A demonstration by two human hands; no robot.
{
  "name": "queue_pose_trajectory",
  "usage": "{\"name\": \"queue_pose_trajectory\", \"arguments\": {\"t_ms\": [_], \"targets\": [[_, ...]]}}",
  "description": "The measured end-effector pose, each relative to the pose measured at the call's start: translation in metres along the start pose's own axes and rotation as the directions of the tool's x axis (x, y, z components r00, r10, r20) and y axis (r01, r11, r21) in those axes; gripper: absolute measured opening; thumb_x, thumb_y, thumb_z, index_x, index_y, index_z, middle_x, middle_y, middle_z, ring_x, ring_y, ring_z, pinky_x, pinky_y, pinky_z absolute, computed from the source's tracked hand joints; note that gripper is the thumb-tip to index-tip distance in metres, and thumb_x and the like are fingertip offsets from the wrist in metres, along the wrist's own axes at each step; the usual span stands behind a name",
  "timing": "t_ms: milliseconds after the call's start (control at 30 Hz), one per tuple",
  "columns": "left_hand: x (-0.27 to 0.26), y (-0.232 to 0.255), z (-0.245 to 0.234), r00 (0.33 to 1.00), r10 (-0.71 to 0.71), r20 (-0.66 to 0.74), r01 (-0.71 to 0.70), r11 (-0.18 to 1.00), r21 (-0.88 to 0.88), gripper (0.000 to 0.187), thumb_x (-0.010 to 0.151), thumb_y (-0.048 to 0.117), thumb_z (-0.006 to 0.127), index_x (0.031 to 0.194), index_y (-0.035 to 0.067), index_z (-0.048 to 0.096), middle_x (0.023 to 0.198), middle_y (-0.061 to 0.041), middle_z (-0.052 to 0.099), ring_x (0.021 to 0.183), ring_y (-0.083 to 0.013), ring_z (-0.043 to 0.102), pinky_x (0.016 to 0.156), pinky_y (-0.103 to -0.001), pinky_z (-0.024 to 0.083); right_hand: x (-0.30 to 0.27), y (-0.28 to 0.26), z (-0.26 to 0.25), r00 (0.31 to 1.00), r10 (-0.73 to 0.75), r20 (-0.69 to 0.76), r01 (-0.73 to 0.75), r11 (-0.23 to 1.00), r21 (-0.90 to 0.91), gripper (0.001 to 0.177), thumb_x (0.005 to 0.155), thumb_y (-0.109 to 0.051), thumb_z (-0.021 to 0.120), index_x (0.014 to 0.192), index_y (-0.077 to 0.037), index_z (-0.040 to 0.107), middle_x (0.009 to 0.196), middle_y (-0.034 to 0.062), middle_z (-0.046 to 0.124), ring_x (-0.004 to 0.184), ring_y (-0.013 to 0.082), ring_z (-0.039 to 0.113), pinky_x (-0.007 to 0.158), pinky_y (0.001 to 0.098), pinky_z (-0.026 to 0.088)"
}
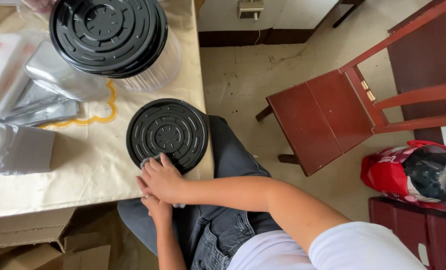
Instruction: Wiping down plastic lids for cake containers with a cleaning cloth.
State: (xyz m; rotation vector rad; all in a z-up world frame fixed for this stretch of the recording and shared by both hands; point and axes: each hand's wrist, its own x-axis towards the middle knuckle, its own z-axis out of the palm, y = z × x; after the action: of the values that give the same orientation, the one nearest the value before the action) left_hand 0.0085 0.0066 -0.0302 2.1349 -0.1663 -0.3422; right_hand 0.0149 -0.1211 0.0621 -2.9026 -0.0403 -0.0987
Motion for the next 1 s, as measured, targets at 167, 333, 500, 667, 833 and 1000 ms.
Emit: {"name": "queue_pose_trajectory", "arguments": {"t_ms": [167,333,500,667,833,1000], "targets": [[-0.01,0.046,-0.012,0.977,-0.193,-0.092,0.202,0.974,0.104,0.082,0.09,0.037,0.067,0.163,0.021,0.034,0.138,-0.028,0.046,0.118,-0.0401,0.049,0.101,-0.05,0.038,0.019,0.03,0.012,1.0,0.017,0.01,-0.019,0.98,0.2,0.036,0.09,-0.038,0.064,0.106,-0.006,0.069,0.112,0.0069,0.065,0.118,0.0265,0.056,0.107,0.0532,0.038],[-0.004,0.061,-0.022,0.946,0.037,-0.322,0.129,0.868,0.48,0.065,0.092,0.037,0.072,0.151,0.018,0.054,0.161,-0.034,0.019,0.141,-0.0511,0.03,0.11,-0.064,0.022,0.001,0.055,-0.012,0.988,-0.05,-0.144,0.053,0.998,0.02,0.016,0.079,-0.014,0.064,0.094,-0.01,0.068,0.103,0.0032,0.065,0.111,0.0271,0.055,0.097,0.0461,0.04],[0.012,0.097,-0.016,0.953,0.28,-0.113,-0.195,0.857,0.478,0.05,0.097,0.029,0.065,0.145,0.016,0.057,0.161,-0.025,0.036,0.148,-0.0398,0.036,0.113,-0.064,0.021,-0.027,0.082,-0.026,0.987,0.116,-0.107,-0.116,0.993,0.005,0.025,0.082,-0.012,0.064,0.107,-0.008,0.067,0.105,0.0041,0.067,0.11,0.0277,0.054,0.096,0.0465,0.039],[0.029,0.112,0.016,0.911,0.379,0.162,-0.41,0.793,0.45,0.04,0.102,0.025,0.057,0.14,0.015,0.062,0.156,-0.014,0.048,0.149,-0.0282,0.039,0.115,-0.065,0.018,-0.039,0.11,-0.023,0.981,0.168,-0.092,-0.146,0.967,0.208,0.045,0.082,-0.01,0.067,0.127,-0.006,0.065,0.118,0.0022,0.07,0.108,0.0249,0.056,0.087,0.0451,0.042],[0.038,0.114,0.025,0.926,0.344,0.155,-0.373,0.776,0.509,0.032,0.106,0.03,0.052,0.132,0.021,0.069,0.152,-0.01,0.051,0.144,-0.0268,0.043,0.117,-0.069,0.011,-0.039,0.111,-0.046,0.98,0.138,-0.141,-0.093,0.954,0.286,0.052,0.069,-0.029,0.084,0.112,-0.006,0.065,0.111,0.0105,0.066,0.11,0.0307,0.056,0.087,0.0462,0.047],[0.049,0.123,0.032,0.933,0.352,0.076,-0.33,0.751,0.571,0.033,0.101,0.039,0.058,0.127,0.024,0.071,0.152,-0.014,0.046,0.143,-0.0336,0.039,0.112,-0.071,0.01,-0.042,0.123,-0.02,0.99,0.076,-0.123,-0.037,0.956,0.292,0.049,0.07,-0.021,0.081,0.115,-0.007,0.067,0.111,0.0084,0.067,0.111,0.0279,0.059,0.093,0.0431,0.049]]}}
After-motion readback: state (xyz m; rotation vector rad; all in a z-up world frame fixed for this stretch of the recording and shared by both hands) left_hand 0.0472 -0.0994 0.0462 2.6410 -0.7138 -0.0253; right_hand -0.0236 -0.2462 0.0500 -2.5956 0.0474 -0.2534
